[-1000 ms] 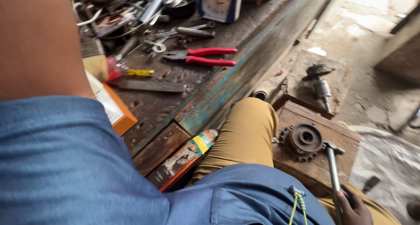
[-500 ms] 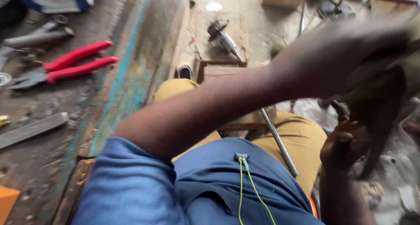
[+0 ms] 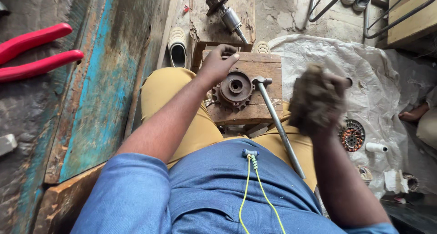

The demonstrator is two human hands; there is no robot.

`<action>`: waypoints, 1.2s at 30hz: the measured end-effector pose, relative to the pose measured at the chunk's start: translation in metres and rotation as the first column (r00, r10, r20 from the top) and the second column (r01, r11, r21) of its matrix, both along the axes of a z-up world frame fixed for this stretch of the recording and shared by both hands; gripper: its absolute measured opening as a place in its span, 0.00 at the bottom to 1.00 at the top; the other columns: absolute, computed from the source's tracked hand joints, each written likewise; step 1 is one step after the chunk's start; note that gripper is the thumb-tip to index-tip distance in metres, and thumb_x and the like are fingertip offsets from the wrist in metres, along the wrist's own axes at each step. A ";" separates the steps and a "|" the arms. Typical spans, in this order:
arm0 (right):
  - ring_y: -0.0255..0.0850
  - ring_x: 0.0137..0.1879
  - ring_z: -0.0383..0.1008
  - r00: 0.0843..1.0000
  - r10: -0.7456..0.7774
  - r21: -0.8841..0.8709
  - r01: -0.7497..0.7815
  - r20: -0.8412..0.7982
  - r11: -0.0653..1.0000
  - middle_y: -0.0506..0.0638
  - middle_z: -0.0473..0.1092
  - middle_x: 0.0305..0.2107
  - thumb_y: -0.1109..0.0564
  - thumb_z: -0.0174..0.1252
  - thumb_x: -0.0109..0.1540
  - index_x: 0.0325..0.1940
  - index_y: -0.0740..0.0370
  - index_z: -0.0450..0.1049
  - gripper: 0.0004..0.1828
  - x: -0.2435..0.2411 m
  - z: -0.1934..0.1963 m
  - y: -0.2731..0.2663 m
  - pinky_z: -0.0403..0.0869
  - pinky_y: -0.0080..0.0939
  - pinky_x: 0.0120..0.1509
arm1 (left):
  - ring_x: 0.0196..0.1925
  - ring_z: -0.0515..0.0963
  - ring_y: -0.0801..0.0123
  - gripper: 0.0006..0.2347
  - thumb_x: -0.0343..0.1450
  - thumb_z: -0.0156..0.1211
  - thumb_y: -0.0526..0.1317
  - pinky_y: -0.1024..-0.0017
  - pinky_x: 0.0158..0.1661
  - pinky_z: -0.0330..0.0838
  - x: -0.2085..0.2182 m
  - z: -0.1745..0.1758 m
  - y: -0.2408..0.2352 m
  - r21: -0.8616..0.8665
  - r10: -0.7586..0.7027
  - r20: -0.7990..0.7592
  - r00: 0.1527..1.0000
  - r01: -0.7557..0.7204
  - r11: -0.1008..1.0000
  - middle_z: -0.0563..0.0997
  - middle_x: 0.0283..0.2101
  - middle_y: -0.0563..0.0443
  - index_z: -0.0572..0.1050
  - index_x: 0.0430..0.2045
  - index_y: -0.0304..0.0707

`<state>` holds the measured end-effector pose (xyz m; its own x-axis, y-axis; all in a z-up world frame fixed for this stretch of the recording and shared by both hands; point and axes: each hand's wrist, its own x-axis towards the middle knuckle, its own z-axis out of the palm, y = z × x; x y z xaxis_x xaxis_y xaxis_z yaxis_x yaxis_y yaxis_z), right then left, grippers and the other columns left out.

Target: The person sits on the floor and works on a mechanical part placed on a wooden block. They wipe the part with a cloth, then use a hammer and a metal file to strike and file the inner surface of the part repeatedly.

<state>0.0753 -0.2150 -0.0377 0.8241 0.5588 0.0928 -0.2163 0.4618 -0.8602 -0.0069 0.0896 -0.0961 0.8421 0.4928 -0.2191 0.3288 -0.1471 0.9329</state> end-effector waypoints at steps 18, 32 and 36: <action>0.60 0.67 0.62 0.399 0.695 -0.790 0.438 0.598 0.428 0.61 0.65 0.62 0.47 0.59 0.65 0.58 0.59 0.79 0.21 -0.028 -0.099 0.109 0.61 0.58 0.72 | 0.52 0.80 0.50 0.14 0.68 0.57 0.32 0.56 0.52 0.74 0.003 -0.063 0.000 0.396 -0.193 -0.295 0.936 0.304 0.866 0.79 0.51 0.43 0.74 0.48 0.40; 0.56 0.64 0.63 0.486 0.738 -0.880 0.329 0.468 0.341 0.56 0.67 0.59 0.54 0.60 0.62 0.59 0.53 0.79 0.20 -0.004 -0.095 0.122 0.62 0.53 0.70 | 0.51 0.81 0.51 0.19 0.70 0.56 0.31 0.56 0.50 0.77 0.008 -0.066 -0.001 0.407 -0.200 -0.380 0.903 0.357 0.841 0.79 0.49 0.40 0.70 0.57 0.43; 0.54 0.66 0.63 0.444 0.784 -0.892 0.335 0.433 0.303 0.54 0.68 0.59 0.65 0.54 0.53 0.58 0.52 0.80 0.29 0.001 -0.094 0.126 0.61 0.52 0.73 | 0.53 0.81 0.54 0.18 0.71 0.56 0.32 0.56 0.51 0.77 0.007 -0.062 0.002 0.397 -0.205 -0.384 0.900 0.362 0.844 0.79 0.52 0.43 0.71 0.56 0.43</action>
